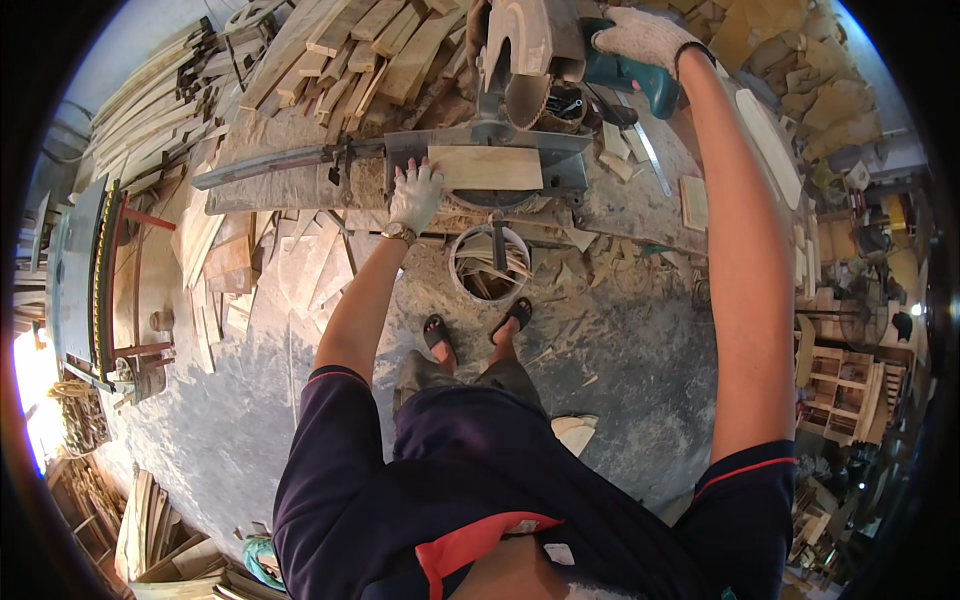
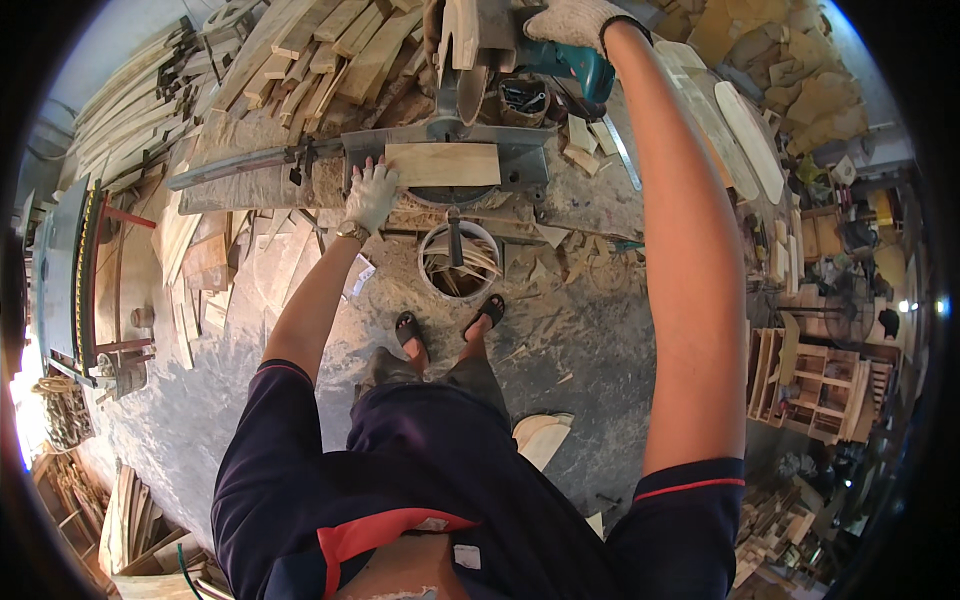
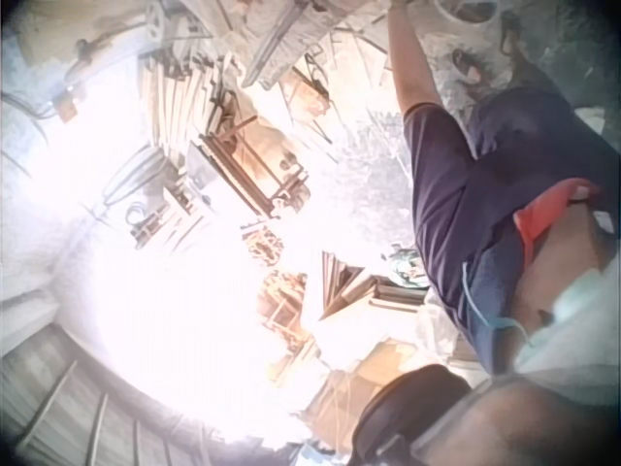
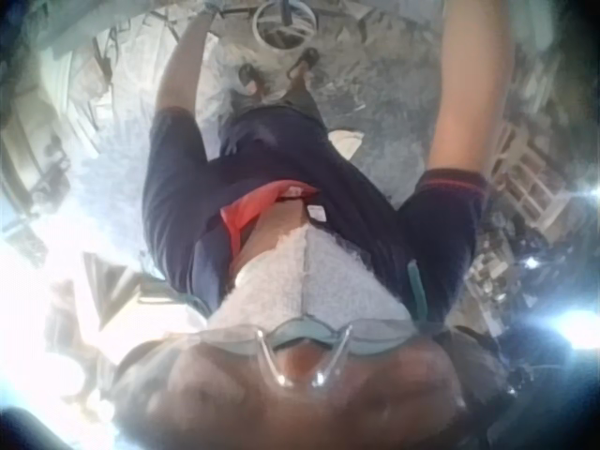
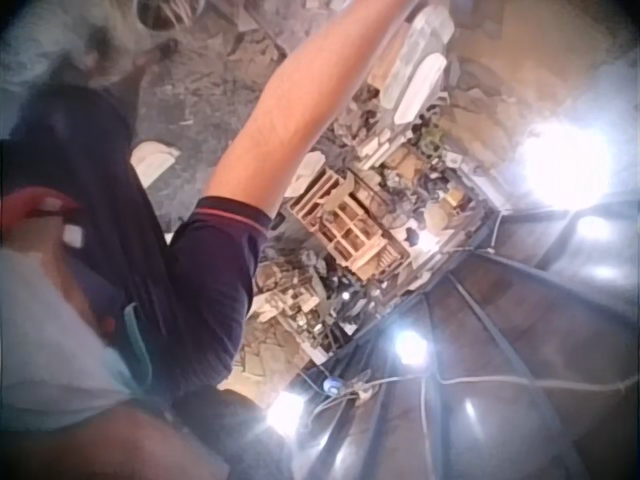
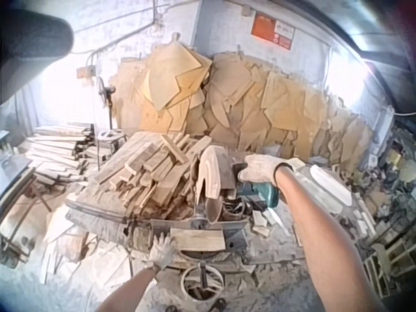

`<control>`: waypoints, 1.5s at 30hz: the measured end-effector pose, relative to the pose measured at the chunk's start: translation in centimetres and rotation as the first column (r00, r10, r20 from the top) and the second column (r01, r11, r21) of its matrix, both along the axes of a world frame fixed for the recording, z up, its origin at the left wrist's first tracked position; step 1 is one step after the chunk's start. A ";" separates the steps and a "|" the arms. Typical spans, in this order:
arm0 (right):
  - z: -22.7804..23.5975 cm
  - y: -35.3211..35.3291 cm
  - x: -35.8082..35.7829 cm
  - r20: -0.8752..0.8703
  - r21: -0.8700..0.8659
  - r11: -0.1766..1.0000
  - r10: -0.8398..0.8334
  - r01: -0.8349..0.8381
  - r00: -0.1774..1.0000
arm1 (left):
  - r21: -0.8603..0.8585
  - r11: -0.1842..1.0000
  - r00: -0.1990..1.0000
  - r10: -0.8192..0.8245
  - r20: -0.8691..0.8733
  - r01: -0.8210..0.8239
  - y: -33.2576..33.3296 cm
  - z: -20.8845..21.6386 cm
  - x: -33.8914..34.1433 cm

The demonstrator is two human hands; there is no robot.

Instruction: The person assembles small wooden pieces onto a larger curved wooden board using a pneumatic nail gun. They also cut small wooden pieces with a miter saw and mark the board with a pen.

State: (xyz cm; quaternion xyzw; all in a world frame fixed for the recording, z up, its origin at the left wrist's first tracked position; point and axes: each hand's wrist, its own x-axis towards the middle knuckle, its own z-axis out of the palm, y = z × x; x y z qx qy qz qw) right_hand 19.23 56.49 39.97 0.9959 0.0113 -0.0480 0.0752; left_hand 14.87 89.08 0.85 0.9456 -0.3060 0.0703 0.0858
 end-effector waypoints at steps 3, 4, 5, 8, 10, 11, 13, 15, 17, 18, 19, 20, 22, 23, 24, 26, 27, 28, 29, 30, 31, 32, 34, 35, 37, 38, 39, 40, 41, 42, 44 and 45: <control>0.3 0.2 -0.3 -0.002 0.009 1.000 -0.007 0.007 1.000 | 0.021 1.000 0.998 -0.023 0.063 0.022 0.9 -1.5 -0.1; 0.3 0.2 -0.3 -0.003 0.008 1.000 0.005 -0.005 1.000 | 0.023 0.999 0.997 -0.030 0.072 0.029 1.3 -1.8 0.0; 0.2 0.0 -0.1 -0.004 0.007 1.000 0.017 -0.017 1.000 | 0.013 0.999 0.993 -0.041 0.108 0.039 1.7 -2.0 0.2; -0.1 -1.0 0.9 -0.008 -0.009 0.999 -0.051 0.051 0.999 | -0.005 0.998 0.988 -0.061 0.142 0.063 2.6 -1.1 0.6; -1.7 -1.5 1.4 0.119 -0.097 0.995 -0.017 0.028 0.993 | 0.041 0.997 0.998 -0.065 -0.024 0.066 2.8 0.3 0.5; -2.1 -1.9 1.8 0.183 -0.142 0.990 0.002 0.024 0.983 | 0.009 0.998 0.998 -0.068 0.006 0.068 2.5 1.2 0.5; -2.1 -2.7 2.2 0.006 -0.410 0.877 0.275 -0.249 0.961 | -0.081 0.993 0.995 -0.086 0.050 0.090 1.7 2.9 0.4; -1.8 -3.0 2.2 -0.034 -0.382 0.891 0.252 -0.246 0.967 | -0.038 0.991 0.992 -0.129 0.010 0.129 0.7 4.2 1.2; -1.5 -2.4 1.6 0.044 -0.075 0.996 -0.045 0.049 0.998 | -0.038 0.987 0.988 -0.156 -0.011 0.155 0.0 4.8 1.7; -1.3 -2.0 1.2 0.076 -0.094 0.995 -0.029 0.036 0.997 | -0.029 0.988 0.987 -0.154 -0.042 0.153 0.1 4.9 1.9; -1.1 -1.5 0.7 0.110 -0.112 0.993 -0.010 0.023 0.994 | -0.034 0.988 0.984 -0.155 -0.085 0.152 0.3 4.9 2.2; -0.9 -0.8 0.3 0.145 -0.130 0.992 0.010 0.009 0.989 | -0.034 0.988 0.983 -0.153 -0.098 0.150 1.0 4.8 2.5; -0.1 0.1 -0.5 0.083 -0.064 0.997 -0.044 0.049 0.996 | -0.024 0.992 0.990 -0.127 -0.066 0.126 2.6 4.4 2.9; 0.2 0.5 -0.9 0.050 -0.032 0.997 -0.068 0.070 0.996 | -0.017 0.994 0.993 -0.108 -0.051 0.107 3.5 4.1 3.0; 0.3 0.8 -1.6 0.041 0.006 0.998 -0.065 0.065 0.997 | -0.031 0.993 0.993 -0.111 -0.035 0.110 4.3 3.8 3.2; -0.6 1.7 -3.4 0.085 0.075 0.995 -0.070 0.064 0.994 | -0.168 0.984 0.993 -0.074 -0.087 0.059 4.6 2.8 3.0; -1.2 2.2 -4.4 0.090 0.087 0.991 -0.111 0.104 0.990 | -0.231 0.973 0.992 -0.053 -0.115 0.025 4.5 2.2 2.8; -2.1 2.5 -6.0 0.142 0.187 0.977 -0.130 0.102 0.981 | -0.268 0.964 0.993 -0.029 -0.112 -0.002 4.3 1.6 2.7; -3.1 2.8 -7.9 0.188 0.273 0.956 -0.159 0.104 0.969 | -0.304 0.952 0.994 -0.007 -0.111 -0.027 3.9 1.0 2.4; -4.7 3.5 -9.3 0.192 0.321 0.930 -0.250 0.180 0.949 | -0.334 0.941 0.990 0.010 -0.139 -0.056 3.5 0.5 2.3; -6.0 4.0 -10.7 0.165 0.378 0.890 -0.335 0.254 0.927 | -0.340 0.939 0.995 0.018 -0.093 -0.049 3.4 0.0 2.3; -7.3 4.4 -12.2 0.038 0.553 0.763 -0.425 0.335 0.904 | -0.337 0.940 0.997 0.021 -0.076 -0.046 3.3 -0.3 2.2; -10.4 5.6 -14.6 -0.169 0.715 0.515 -0.527 0.472 0.833 | -0.337 0.941 0.999 0.024 -0.042 -0.037 3.3 -0.8 2.1; -12.5 6.5 -15.3 -0.195 0.747 0.448 -0.559 0.491 0.806 | -0.339 0.940 0.999 0.023 -0.024 -0.030 3.3 -0.9 2.1; -15.3 7.4 -16.8 -0.153 0.770 0.441 -0.575 0.461 0.804 | -0.349 0.937 1.000 0.024 -0.009 -0.025 3.4 -1.0 2.1; -16.2 7.5 -17.1 -0.158 0.768 0.420 -0.607 0.483 0.779 | -0.360 0.932 1.000 0.029 -0.012 -0.031 3.4 -1.1 2.0; -16.8 7.4 -17.3 -0.127 0.778 0.429 -0.609 0.459 0.783 | -0.372 0.927 0.999 0.034 -0.018 -0.038 3.2 -1.1 1.9; -17.3 7.3 -17.3 -0.119 0.777 0.422 -0.631 0.468 0.766 | -0.380 0.924 0.999 0.042 -0.012 -0.043 3.1 -1.2 1.9; -17.7 7.3 -17.4 -0.112 0.776 0.413 -0.654 0.477 0.748 | -0.387 0.921 0.999 0.049 -0.006 -0.047 2.9 -1.2 1.8; -17.8 7.2 -17.4 -0.109 0.775 0.416 -0.653 0.476 0.749 | -0.389 0.920 0.998 0.056 -0.006 -0.054 2.8 -1.3 1.8; -17.8 7.1 -17.4 -0.106 0.786 0.412 -0.644 0.461 0.757 | -0.408 0.911 0.998 0.067 0.005 -0.059 2.6 -1.5 1.7; -17.8 7.1 -17.5 -0.089 0.769 0.443 -0.641 0.462 0.762 | -0.407 0.911 0.997 0.074 -0.009 -0.071 2.5 -1.5 1.7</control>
